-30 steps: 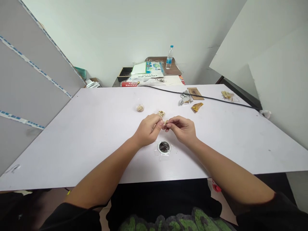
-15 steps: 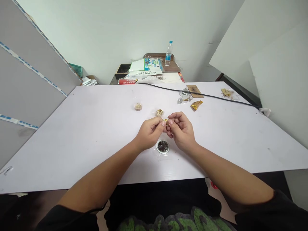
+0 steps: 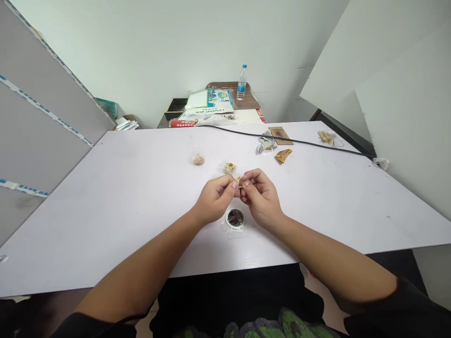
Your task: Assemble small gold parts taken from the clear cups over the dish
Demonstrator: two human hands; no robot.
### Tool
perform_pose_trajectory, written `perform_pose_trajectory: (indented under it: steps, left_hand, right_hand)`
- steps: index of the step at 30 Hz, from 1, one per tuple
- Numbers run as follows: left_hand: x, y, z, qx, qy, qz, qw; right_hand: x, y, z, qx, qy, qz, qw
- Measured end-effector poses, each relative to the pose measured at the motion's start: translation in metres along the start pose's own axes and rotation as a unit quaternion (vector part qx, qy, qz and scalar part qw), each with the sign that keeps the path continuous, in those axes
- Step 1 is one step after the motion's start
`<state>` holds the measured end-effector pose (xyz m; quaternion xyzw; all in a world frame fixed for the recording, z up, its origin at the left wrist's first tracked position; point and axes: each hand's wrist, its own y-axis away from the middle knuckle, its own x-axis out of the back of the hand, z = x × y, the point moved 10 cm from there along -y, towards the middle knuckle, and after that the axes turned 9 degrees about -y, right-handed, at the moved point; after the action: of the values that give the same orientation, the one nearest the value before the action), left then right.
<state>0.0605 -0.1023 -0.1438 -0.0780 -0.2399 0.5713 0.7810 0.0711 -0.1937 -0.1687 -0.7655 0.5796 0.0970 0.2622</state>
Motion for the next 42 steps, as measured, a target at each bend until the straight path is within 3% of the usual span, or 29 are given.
perform_pose_trajectory:
  steps: [18,30,42]
  left_hand:
    - [-0.004,0.001,-0.002,-0.002,0.012,-0.023,1.0]
    - [0.008,0.005,0.01,-0.046,-0.116,0.072,0.99]
    - [0.005,0.008,0.008,-0.039,-0.108,0.111,0.987]
  right_hand:
    - [0.0,0.0,-0.001,0.002,0.029,0.009,1.0]
    - [0.003,0.003,-0.003,0.026,0.044,0.033,0.998]
    - [0.0,0.007,-0.003,0.035,0.03,0.033,0.998]
